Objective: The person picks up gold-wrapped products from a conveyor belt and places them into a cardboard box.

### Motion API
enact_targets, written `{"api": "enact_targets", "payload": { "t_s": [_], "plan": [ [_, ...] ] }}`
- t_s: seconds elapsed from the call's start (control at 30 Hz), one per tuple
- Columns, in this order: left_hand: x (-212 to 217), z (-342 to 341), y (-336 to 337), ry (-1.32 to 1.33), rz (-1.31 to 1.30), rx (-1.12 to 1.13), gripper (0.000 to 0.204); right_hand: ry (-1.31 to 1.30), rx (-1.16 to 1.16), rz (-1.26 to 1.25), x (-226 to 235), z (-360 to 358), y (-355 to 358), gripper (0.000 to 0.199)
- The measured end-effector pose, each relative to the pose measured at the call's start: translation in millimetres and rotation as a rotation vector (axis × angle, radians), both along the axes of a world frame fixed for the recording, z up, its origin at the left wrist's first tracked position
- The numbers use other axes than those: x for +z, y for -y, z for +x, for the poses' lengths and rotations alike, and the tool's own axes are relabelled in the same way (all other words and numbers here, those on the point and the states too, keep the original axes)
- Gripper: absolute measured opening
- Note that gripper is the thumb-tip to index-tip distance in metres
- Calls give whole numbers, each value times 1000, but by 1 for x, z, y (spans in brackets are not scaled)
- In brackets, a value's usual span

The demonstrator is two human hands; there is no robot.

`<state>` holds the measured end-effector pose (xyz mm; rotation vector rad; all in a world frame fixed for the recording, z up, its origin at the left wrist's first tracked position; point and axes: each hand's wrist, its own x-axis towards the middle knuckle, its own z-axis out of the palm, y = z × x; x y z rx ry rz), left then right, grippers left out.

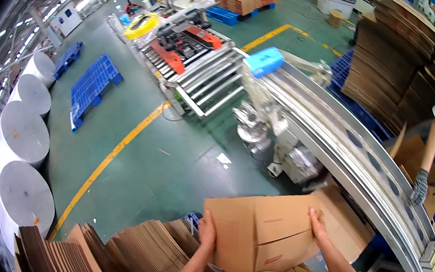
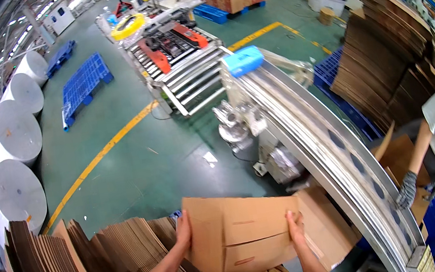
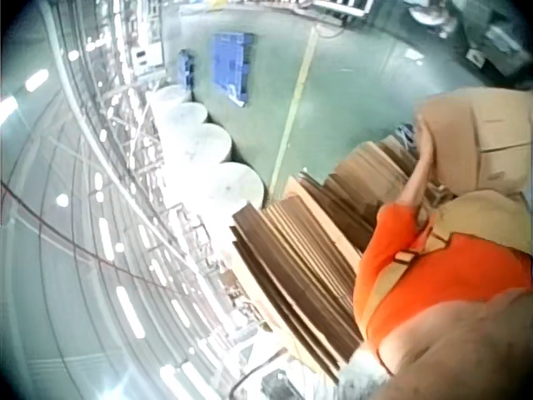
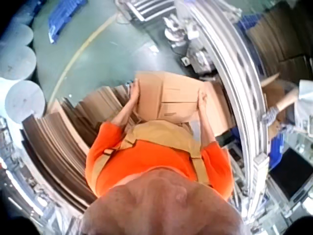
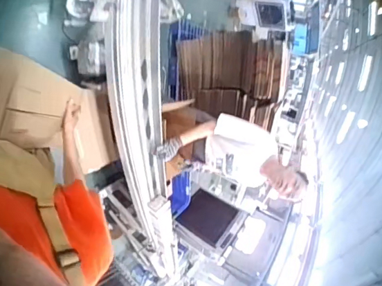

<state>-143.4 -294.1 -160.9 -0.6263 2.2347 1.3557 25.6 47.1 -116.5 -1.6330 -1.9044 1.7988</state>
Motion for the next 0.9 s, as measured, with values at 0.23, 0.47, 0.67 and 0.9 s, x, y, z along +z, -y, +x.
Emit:
{"api": "enact_targets", "payload": {
  "t_s": [0.23, 0.47, 0.67, 0.9],
  "plan": [
    [45, -181, 121, -379, 119, 325, 67, -170, 307, 8, 5, -272, 84, 75],
    [130, -396, 121, -439, 260, 341, 66, -257, 360, 100, -14, -515, 109, 79],
    [88, -593, 102, -282, 367, 65, 74, -132, 217, 152, 0, -640, 77, 81],
    [-11, -864, -44, -86, 326, -436, 78, -76, -248, 220, -21, -732, 29, 79]
  ]
}}
